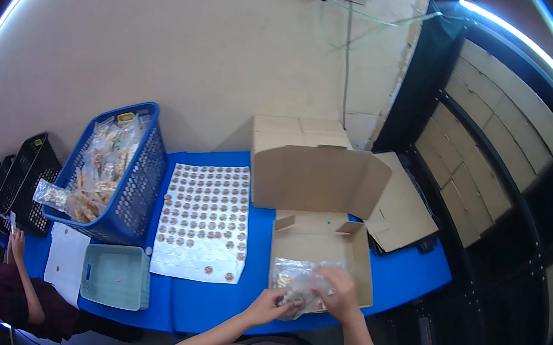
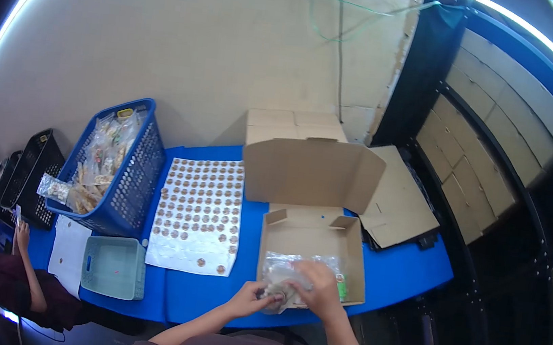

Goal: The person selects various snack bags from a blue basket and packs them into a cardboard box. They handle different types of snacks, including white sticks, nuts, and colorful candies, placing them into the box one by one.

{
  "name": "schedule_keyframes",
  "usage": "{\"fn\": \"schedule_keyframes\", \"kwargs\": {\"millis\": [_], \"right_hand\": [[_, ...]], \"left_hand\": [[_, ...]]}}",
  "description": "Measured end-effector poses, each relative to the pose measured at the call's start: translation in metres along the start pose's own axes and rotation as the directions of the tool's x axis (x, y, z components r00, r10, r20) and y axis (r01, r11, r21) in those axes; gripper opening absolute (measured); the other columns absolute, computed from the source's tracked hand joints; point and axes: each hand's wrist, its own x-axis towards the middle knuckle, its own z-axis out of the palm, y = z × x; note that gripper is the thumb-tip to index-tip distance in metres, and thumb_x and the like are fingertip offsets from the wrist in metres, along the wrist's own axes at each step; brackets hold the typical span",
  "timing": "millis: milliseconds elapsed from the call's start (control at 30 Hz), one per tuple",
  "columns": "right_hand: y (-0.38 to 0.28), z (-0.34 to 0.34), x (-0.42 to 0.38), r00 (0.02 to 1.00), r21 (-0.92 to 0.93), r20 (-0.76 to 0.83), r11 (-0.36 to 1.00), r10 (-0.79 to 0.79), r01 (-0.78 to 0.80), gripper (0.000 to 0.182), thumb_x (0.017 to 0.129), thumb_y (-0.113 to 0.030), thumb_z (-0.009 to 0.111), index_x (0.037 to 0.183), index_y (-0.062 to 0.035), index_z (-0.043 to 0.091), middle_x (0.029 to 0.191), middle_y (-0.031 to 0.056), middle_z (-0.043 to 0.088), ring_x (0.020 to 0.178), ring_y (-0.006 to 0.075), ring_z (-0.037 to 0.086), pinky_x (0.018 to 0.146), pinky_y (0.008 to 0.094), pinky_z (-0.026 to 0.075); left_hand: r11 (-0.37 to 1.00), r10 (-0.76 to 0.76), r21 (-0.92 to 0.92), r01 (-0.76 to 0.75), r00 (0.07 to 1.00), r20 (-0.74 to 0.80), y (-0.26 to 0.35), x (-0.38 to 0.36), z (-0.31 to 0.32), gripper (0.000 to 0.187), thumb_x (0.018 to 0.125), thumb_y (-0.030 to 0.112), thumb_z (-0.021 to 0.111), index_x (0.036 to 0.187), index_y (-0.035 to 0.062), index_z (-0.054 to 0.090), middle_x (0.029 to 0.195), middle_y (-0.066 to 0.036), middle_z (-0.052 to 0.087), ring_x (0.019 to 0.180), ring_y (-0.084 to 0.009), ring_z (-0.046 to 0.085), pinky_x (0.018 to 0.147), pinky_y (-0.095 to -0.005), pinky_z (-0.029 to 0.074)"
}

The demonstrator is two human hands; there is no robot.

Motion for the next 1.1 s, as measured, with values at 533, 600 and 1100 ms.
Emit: {"fn": "schedule_keyframes", "kwargs": {"millis": [533,600,1100], "right_hand": [[0.071,0.045,-0.068,0.730,0.751,0.394,0.262,0.558,-0.606,0.028,0.093,-0.016,0.060,0.114,0.0030,0.059,0.097,0.0036,0.065,0.091,0.0088,0.058,0.084,0.0245,0.046],[0.079,0.045,-0.063,0.722,0.744,0.435,0.237,0.538,-0.625,0.031,0.093,-0.017,0.061,0.115,0.0038,0.058,0.101,0.0049,0.064,0.093,0.0089,0.059,0.083,0.0241,0.047],[0.072,0.034,-0.031,0.826,0.807,0.363,0.298,0.431,-0.510,0.032,0.093,-0.016,0.061,0.118,0.0015,0.053,0.103,0.0060,0.062,0.093,0.0105,0.058,0.080,0.0246,0.046]], "left_hand": [[0.865,-0.048,-0.451,-0.220,0.858,-0.512,0.016,0.038,0.081,0.041,0.097,0.035,0.052,0.113,-0.0027,0.056,0.091,-0.005,0.063,0.082,-0.0084,0.058,0.071,-0.0227,0.047],[0.825,-0.155,-0.549,-0.135,0.880,-0.450,0.018,0.032,0.071,0.042,0.098,0.036,0.051,0.112,-0.0027,0.057,0.089,-0.004,0.063,0.080,-0.0075,0.056,0.069,-0.0220,0.046],[0.980,0.183,0.036,-0.195,0.815,-0.551,0.061,0.053,0.057,0.031,0.093,0.025,0.061,0.110,-0.0015,0.062,0.082,-0.005,0.066,0.071,-0.0061,0.056,0.063,-0.0228,0.046]]}}
